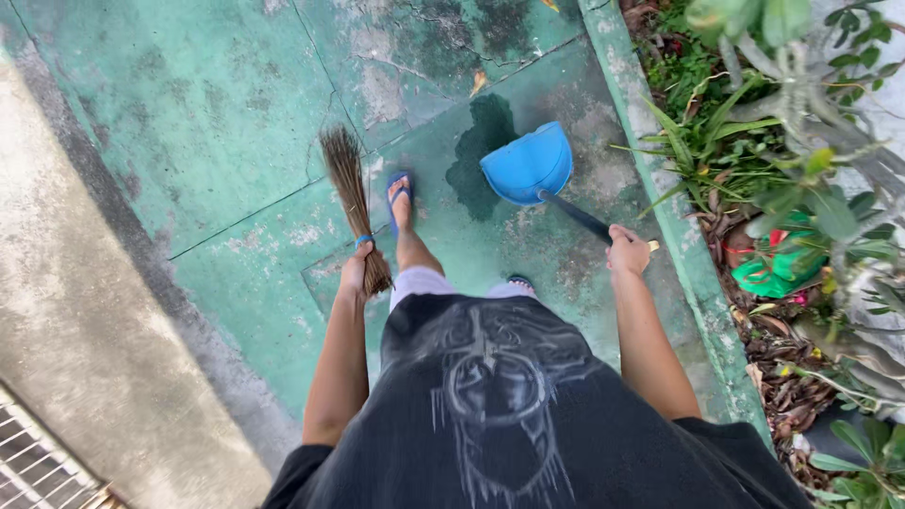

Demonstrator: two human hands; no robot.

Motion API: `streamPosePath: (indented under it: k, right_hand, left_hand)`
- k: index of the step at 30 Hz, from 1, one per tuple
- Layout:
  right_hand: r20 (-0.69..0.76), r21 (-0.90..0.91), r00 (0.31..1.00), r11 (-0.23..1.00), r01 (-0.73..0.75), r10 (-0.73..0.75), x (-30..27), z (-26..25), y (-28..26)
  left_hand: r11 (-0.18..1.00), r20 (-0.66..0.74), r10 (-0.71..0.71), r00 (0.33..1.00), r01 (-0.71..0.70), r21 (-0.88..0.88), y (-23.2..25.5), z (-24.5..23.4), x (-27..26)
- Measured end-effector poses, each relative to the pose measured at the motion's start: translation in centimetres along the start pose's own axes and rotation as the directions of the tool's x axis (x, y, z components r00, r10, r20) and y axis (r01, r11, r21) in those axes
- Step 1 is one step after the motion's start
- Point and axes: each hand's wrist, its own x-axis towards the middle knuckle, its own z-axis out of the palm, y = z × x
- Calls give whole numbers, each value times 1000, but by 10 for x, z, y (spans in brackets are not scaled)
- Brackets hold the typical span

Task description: The person sweeps leaves and debris from a concrete outdoor surface into a dustpan using a small broom and then carries the dustpan away.

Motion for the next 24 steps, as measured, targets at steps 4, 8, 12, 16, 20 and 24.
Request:
streamPosePath:
  k: [4, 8, 12, 16, 20, 24]
  right_hand:
    - [-36, 73, 999, 996, 42, -40, -21, 93, -79]
    - [-101, 185, 991, 980, -71, 91, -41, 175, -141]
    - [-117, 320, 983, 943, -94, 138, -29, 256, -193]
    - [-122, 359, 982, 929, -90, 143, -4, 342, -254]
    - [-61, 319, 990, 942, -105, 131, 43, 432, -340]
    - [-129, 96, 981, 986, -133, 145, 71, 515, -433]
  left_hand:
    - [991, 88, -34, 996, 22, 135, 122, -11, 59]
    - [969, 9, -123, 992, 118, 218, 233, -15, 99]
    - [963, 12, -102, 995, 96, 253, 332, 6, 146]
    - [966, 52, -106, 993, 90, 241, 428, 49, 203]
    - [949, 41, -123, 992, 105, 298, 539, 119, 274]
    - [926, 49, -102, 994, 77, 369, 648, 188, 306]
